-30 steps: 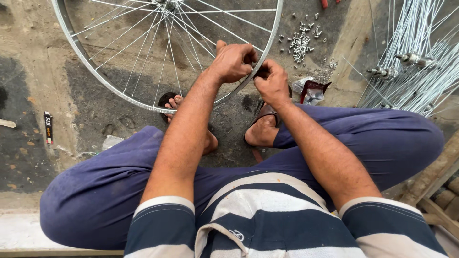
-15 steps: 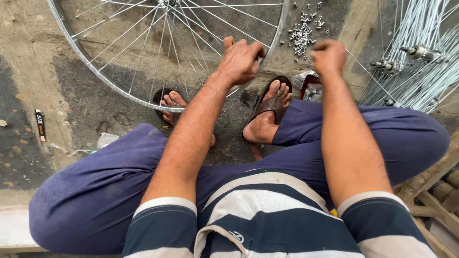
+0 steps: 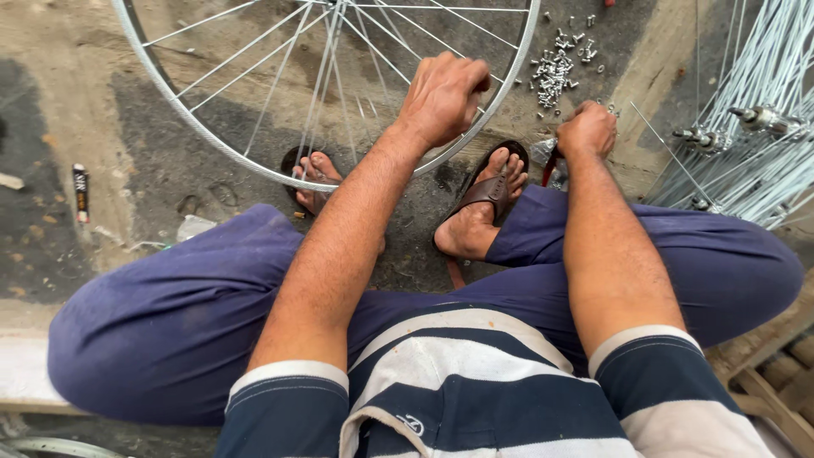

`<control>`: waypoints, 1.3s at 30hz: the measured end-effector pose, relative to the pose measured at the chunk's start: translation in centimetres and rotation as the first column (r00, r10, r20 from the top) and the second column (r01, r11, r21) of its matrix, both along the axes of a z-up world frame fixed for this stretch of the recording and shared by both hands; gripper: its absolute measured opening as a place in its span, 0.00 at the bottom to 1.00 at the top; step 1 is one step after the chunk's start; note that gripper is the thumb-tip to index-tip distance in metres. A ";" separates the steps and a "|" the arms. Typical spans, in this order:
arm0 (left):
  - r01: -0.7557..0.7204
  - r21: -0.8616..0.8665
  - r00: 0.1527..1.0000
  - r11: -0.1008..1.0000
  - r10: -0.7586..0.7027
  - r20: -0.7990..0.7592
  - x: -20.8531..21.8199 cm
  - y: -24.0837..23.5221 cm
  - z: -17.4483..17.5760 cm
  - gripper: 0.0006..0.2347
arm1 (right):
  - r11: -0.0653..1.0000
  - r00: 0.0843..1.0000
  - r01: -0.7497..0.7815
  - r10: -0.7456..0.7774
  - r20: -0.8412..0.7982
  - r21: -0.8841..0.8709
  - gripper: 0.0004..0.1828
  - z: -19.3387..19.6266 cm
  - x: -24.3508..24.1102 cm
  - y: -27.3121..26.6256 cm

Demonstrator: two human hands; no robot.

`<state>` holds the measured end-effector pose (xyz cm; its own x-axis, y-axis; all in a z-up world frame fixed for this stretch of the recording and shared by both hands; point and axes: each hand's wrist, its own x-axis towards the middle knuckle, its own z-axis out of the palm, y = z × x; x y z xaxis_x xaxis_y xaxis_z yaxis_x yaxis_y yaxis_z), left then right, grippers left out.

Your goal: The person sits on the ground and laces a bicycle wheel by inserting spokes into the rim and hub, then securing them with nipples. The person repeatedly picks up spokes and nipples, threads the spokes, and tightens them by hand.

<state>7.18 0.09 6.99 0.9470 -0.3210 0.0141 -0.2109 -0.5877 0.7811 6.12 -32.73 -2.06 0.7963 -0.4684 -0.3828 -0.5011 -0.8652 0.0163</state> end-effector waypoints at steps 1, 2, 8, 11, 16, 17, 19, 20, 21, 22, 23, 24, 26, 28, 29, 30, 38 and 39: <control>-0.012 -0.008 1.000 1.000 0.012 0.017 0.1 0.2 0.7 0.04 | 1.000 1.000 -0.028 0.028 0.012 -0.011 0.11 0.1 -0.2 0.0; -0.040 -0.028 0.998 0.999 0.041 0.047 0.1 0.3 1.6 0.04 | 0.999 0.998 -0.042 0.042 0.045 0.002 0.10 0.5 -0.3 0.2; -0.197 -0.153 0.976 0.969 0.208 0.064 -0.2 0.9 8.4 0.04 | 0.532 0.955 0.182 -0.295 -0.020 0.827 0.06 7.2 3.4 6.3; -0.229 -0.261 0.963 0.938 0.258 0.079 -2.2 0.7 12.5 0.07 | 0.043 0.974 0.098 -0.208 -0.087 0.994 0.07 14.5 3.1 9.8; -0.266 -0.553 0.963 0.790 0.240 -0.120 -7.6 1.2 17.2 0.12 | -0.417 0.996 0.053 -0.044 -0.078 0.907 0.12 23.9 -1.5 13.1; -0.245 -0.595 0.969 0.766 0.195 -0.149 -8.7 1.5 17.7 0.10 | -0.454 0.996 0.059 -0.036 -0.085 0.889 0.13 24.9 -2.5 13.3; -0.211 -0.675 0.975 0.707 0.098 -0.202 -10.5 1.9 18.1 0.08 | -0.519 0.995 0.084 -0.005 -0.101 0.851 0.15 25.8 -3.9 13.6; -0.194 -0.701 0.978 0.686 0.082 -0.191 -11.2 2.1 18.0 0.08 | -0.547 0.994 0.102 0.020 -0.109 0.831 0.15 25.9 -4.4 13.8; -0.179 -0.728 0.981 0.662 0.065 -0.183 -11.8 2.1 17.9 0.07 | -0.570 0.992 0.124 0.045 -0.119 0.812 0.15 25.9 -5.0 13.8; -0.164 -0.753 0.984 0.637 0.048 -0.174 -12.3 2.2 17.6 0.07 | -0.579 0.991 0.129 0.054 -0.120 0.805 0.15 25.6 -5.5 13.9; -0.182 -0.785 0.976 0.592 0.012 -0.217 -12.7 2.3 17.3 0.07 | -0.587 0.991 0.136 0.067 -0.120 0.798 0.14 25.3 -5.9 14.1; -0.203 -0.814 0.966 0.545 -0.027 -0.258 -12.9 2.3 17.0 0.07 | -0.595 0.990 0.144 0.079 -0.121 0.791 0.14 24.9 -6.1 14.1; -0.233 -0.870 0.951 0.433 -0.085 -0.297 -13.4 2.2 16.2 0.08 | -0.577 0.995 0.095 0.019 -0.103 0.811 0.12 23.9 -6.3 13.6; -0.251 -0.921 0.948 0.299 -0.118 -0.297 -13.4 2.2 15.3 0.08 | -0.458 0.992 0.034 -0.095 -0.087 0.888 0.11 22.3 -5.7 12.9; -0.270 -0.921 0.940 0.281 -0.133 -0.316 -13.3 2.2 14.8 0.07 | -0.336 0.982 0.001 -0.179 -0.065 0.942 0.10 21.3 -5.2 12.3; -0.289 -0.921 0.931 0.263 -0.148 -0.334 -13.1 2.2 14.5 0.07 | -0.206 0.965 -0.023 -0.259 -0.032 0.978 0.10 20.3 -4.6 11.7; -0.327 -0.929 0.913 0.176 -0.194 -0.358 -11.1 2.6 12.9 0.08 | 0.785 0.980 -0.080 -0.049 0.191 0.614 0.13 9.7 -3.3 8.5; -0.331 -0.927 0.911 0.175 -0.195 -0.362 -11.0 2.5 12.7 0.09 | 0.870 0.987 -0.122 0.054 0.153 0.478 0.14 8.7 -3.7 8.1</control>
